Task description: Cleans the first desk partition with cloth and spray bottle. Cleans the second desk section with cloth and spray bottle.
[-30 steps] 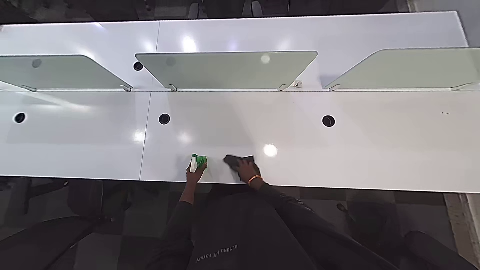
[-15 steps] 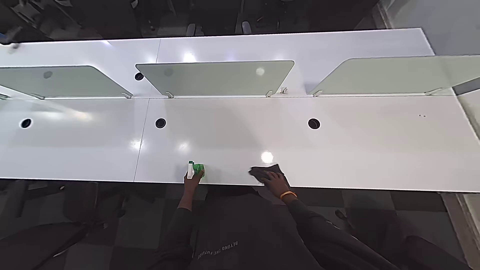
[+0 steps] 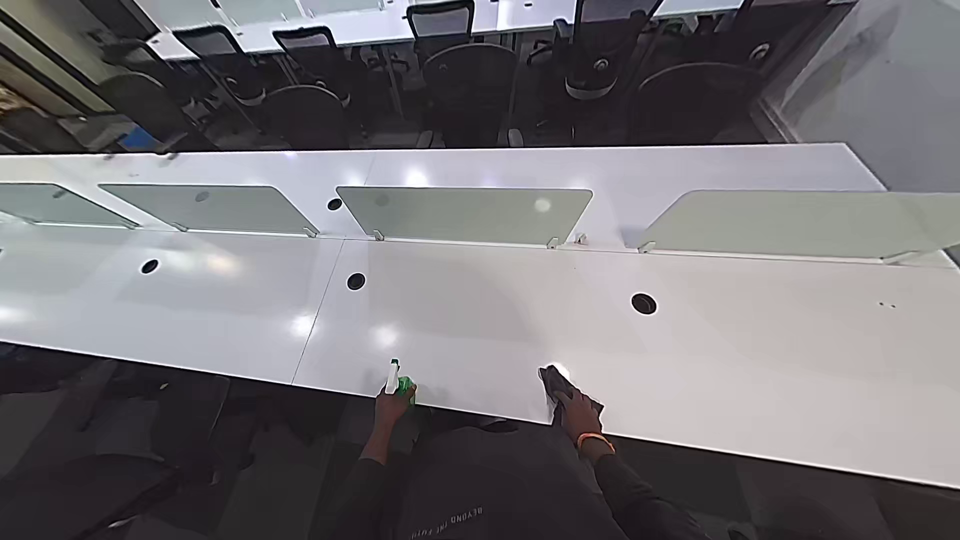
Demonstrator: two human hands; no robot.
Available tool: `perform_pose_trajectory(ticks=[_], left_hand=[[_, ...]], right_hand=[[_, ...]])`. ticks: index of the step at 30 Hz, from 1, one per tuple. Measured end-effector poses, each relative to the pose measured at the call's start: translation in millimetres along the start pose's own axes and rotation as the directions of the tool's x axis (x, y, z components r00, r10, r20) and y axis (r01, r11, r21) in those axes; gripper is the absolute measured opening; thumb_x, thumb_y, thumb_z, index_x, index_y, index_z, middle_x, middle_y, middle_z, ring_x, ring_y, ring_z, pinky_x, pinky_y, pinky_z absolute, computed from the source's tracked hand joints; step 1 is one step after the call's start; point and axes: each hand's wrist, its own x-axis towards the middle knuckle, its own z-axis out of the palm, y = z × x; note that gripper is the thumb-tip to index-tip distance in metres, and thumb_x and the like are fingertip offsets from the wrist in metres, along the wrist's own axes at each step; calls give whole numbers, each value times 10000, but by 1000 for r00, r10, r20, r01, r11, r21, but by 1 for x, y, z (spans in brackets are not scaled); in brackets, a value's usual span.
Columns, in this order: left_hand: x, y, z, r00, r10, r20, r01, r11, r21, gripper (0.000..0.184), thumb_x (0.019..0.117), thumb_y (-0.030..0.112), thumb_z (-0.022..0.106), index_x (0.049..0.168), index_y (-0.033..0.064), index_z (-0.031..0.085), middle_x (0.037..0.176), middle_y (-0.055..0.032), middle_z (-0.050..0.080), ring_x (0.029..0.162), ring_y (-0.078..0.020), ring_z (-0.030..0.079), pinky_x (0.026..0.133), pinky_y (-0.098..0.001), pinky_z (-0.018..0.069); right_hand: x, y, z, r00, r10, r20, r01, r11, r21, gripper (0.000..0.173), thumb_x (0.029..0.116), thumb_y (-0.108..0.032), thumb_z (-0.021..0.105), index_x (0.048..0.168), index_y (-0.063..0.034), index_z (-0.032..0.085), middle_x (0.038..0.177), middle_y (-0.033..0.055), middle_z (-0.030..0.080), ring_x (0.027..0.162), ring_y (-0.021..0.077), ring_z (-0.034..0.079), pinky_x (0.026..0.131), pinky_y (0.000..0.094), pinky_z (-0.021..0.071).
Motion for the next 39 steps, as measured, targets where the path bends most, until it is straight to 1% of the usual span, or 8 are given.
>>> perform_pose_trajectory(ticks=[7, 13, 18, 23, 28, 30, 34, 39], left_hand=[[-15, -12, -20, 993, -63, -105, 56, 996, -68, 716, 874, 479, 797, 1447, 112, 574, 1317, -210, 672, 1254, -380, 630, 1091, -592, 473], [-30, 0, -45, 984, 8, -175, -26, 994, -102, 642, 826, 371, 858, 1280, -31, 650, 1199, -239, 706, 1178, -360, 670, 1067, -548, 503], [-12, -36, -60, 927, 239, -287, -317, 911, -265, 605, 756, 198, 861, 1284, -12, 653, 1205, -181, 718, 1136, -283, 692, 1038, -502, 538], [-11, -46, -116, 954, 146, -261, -230, 916, -329, 564, 800, 389, 862, 1182, 7, 699, 1089, -156, 749, 1050, -251, 722, 1001, -489, 561], [-1, -65, -151, 930, 192, -314, -334, 798, -501, 352, 867, 339, 767, 1035, 30, 744, 913, -74, 768, 850, -156, 739, 852, -402, 613], [6, -70, -161, 916, 257, -309, -398, 689, -605, 327, 853, 187, 750, 1096, -23, 690, 949, -91, 779, 889, -174, 754, 872, -382, 624], [20, -66, -188, 936, 271, -224, -351, 675, -649, 698, 791, 24, 752, 1410, -42, 435, 1031, -100, 769, 937, -185, 749, 878, -380, 618], [46, -59, -215, 910, 368, -191, -396, 636, -662, 576, 767, 14, 790, 1259, -73, 504, 1057, -135, 742, 967, -216, 729, 876, -393, 612]], right_hand=[[4, -9, 2, 998, 61, -12, -61, 998, 13, 468, 908, -185, 684, 1356, -320, 663, 1510, 176, 513, 1345, 450, 506, 942, 670, 501], [3, -23, -3, 994, 110, 20, -110, 994, 25, 496, 889, -193, 715, 1370, -298, 656, 1496, 185, 521, 1316, 459, 533, 896, 641, 547], [-4, -59, 6, 985, 168, 38, -170, 985, 36, 486, 906, -214, 701, 1379, -311, 642, 1499, 187, 517, 1288, 447, 564, 883, 602, 575], [-18, -111, 15, 982, 177, 70, -182, 981, 70, 499, 900, -201, 711, 1386, -284, 641, 1488, 208, 520, 1288, 456, 561, 914, 606, 564], [-38, -153, 22, 975, 208, 75, -216, 970, 109, 517, 881, -169, 732, 1385, -243, 646, 1469, 244, 526, 1277, 478, 564, 926, 618, 557], [-48, -163, 25, 967, 248, 63, -254, 960, 121, 515, 873, -173, 744, 1375, -245, 652, 1455, 247, 534, 1262, 478, 573, 910, 628, 558], [-72, -170, 33, 948, 316, 48, -319, 939, 130, 496, 896, -189, 726, 1381, -255, 648, 1425, 236, 563, 1237, 458, 597, 913, 613, 557], [-109, -168, 49, 926, 372, 68, -378, 914, 148, 490, 901, -177, 738, 1381, -219, 651, 1452, 237, 540, 1272, 464, 569, 961, 617, 536]])
